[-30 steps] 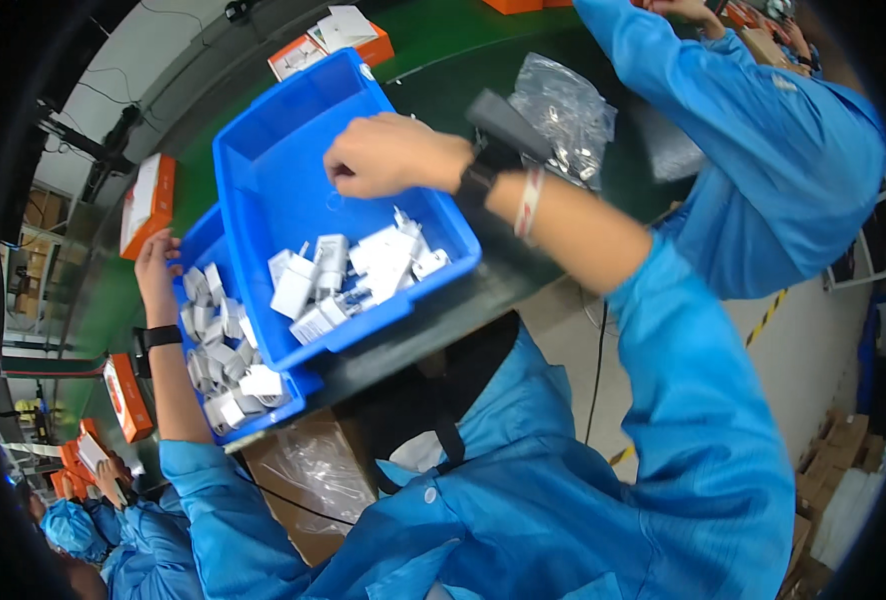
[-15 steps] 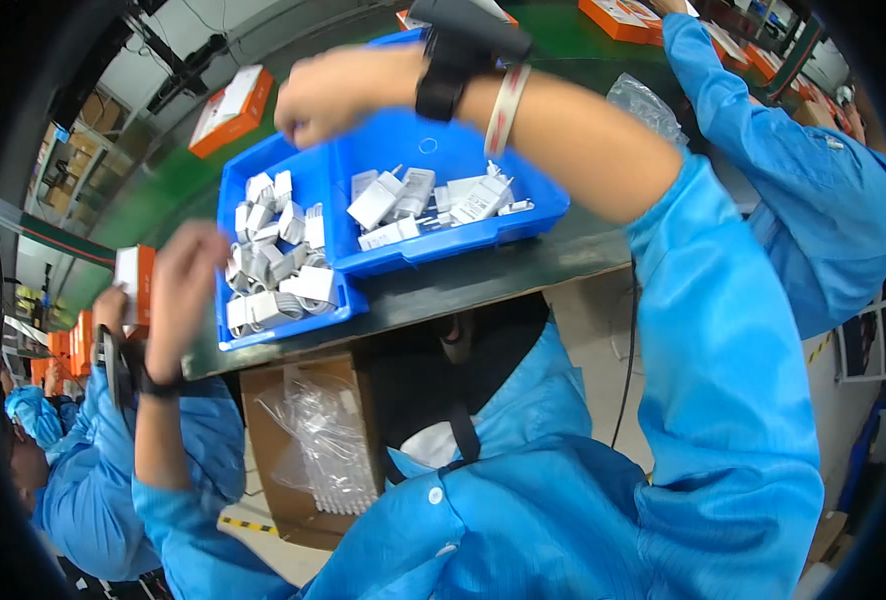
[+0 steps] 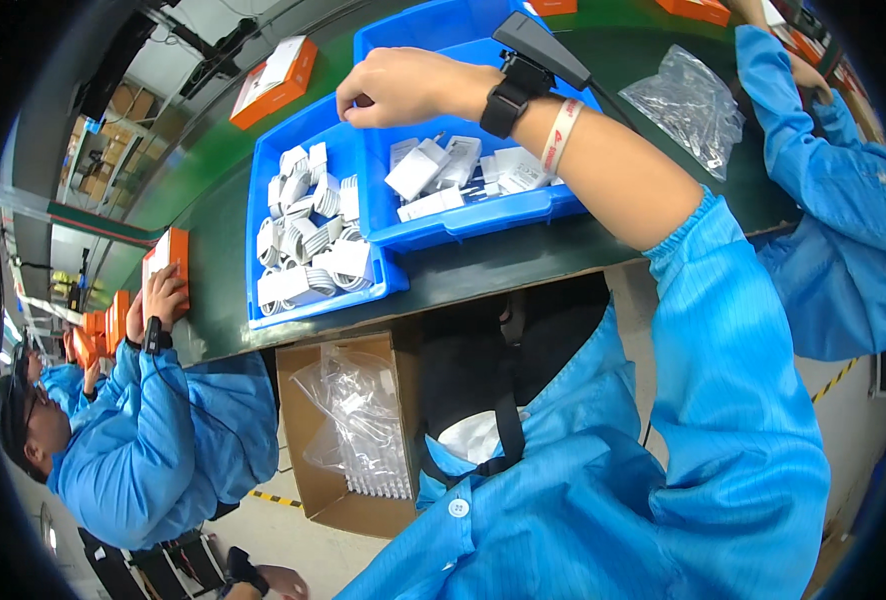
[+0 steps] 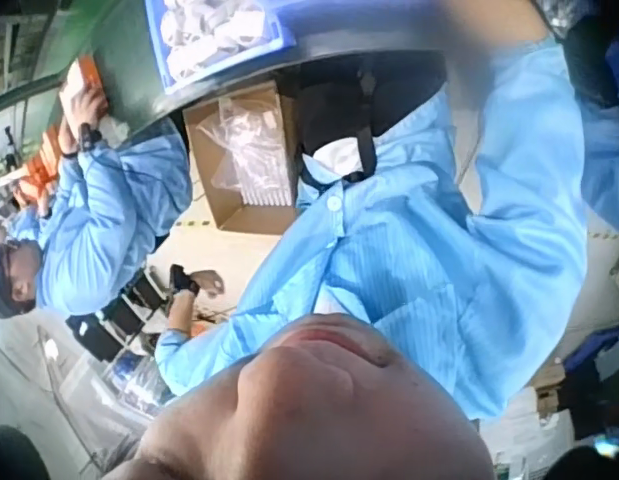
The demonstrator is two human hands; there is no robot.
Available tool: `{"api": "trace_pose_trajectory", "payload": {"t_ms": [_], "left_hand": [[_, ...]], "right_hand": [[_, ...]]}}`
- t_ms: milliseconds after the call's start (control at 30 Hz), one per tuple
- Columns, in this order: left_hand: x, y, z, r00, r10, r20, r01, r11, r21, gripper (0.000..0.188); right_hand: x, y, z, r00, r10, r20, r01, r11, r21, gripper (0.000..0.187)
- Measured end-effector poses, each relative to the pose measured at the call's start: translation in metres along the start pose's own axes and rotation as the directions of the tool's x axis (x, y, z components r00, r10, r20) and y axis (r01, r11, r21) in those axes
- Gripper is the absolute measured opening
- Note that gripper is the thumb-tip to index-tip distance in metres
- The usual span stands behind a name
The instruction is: Picking power adapters and cable bundles from bins and placing them into product boxes on a conveyor line.
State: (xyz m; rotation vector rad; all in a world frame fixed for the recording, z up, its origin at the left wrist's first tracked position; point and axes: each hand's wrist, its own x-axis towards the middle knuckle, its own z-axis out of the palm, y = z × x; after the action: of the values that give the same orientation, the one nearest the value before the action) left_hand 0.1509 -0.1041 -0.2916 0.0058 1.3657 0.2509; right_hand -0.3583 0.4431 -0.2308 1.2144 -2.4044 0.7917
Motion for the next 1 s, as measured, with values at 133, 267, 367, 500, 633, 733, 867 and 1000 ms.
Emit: {"api": "trace_pose_trajectory", "payload": {"t_ms": [133, 267, 367, 500, 633, 733, 867, 1000], "left_hand": [[-0.083, -0.011, -0.061, 0.888, -0.296, -0.352, 0.363, 0.921, 0.14, 0.044], [-0.186, 0.064, -0.179, 0.383, -0.256, -0.887, 0.676, 0.733, 0.081, 0.041], [-0.238, 0.17, -0.254, -0.013, 0.375, -0.927, 0.385, 0.857, 0.342, 0.028], [-0.243, 0.338, -0.35, -0.259, 0.649, -0.715, 0.122, 0.756, 0.643, 0.028], [-0.191, 0.415, -0.431, -0.349, 0.715, -0.605, 0.043, 0.657, 0.752, 0.028], [-0.148, 0.425, -0.481, -0.374, 0.657, -0.654, -0.055, 0.688, 0.723, 0.024], [-0.108, 0.443, -0.513, -0.533, 0.591, -0.606, -0.186, 0.616, 0.765, 0.019], [-0.095, 0.452, -0.515, -0.593, 0.603, -0.534, -0.185, 0.543, 0.819, 0.015]], "right_hand": [[0.0, -0.007, 0.0, 1.0, -0.005, 0.03, 0.006, 1.0, -0.026, 0.025], [-0.001, 0.006, 0.0, 0.998, 0.057, -0.025, -0.059, 0.995, -0.08, 0.024], [0.004, 0.006, 0.001, 0.998, 0.065, -0.008, -0.066, 0.986, -0.151, 0.023], [0.003, 0.022, -0.025, 0.977, 0.127, 0.171, -0.094, 0.978, -0.187, 0.021], [0.002, 0.027, -0.045, 0.878, 0.021, 0.478, -0.073, 0.993, 0.09, 0.028], [0.007, -0.008, -0.043, 0.717, -0.027, 0.697, -0.066, 0.992, 0.107, 0.043], [0.009, -0.018, -0.037, 0.589, 0.125, 0.798, -0.101, 0.992, -0.08, 0.047], [0.025, -0.019, -0.048, 0.625, 0.179, 0.76, -0.178, 0.98, -0.084, 0.044]]}}
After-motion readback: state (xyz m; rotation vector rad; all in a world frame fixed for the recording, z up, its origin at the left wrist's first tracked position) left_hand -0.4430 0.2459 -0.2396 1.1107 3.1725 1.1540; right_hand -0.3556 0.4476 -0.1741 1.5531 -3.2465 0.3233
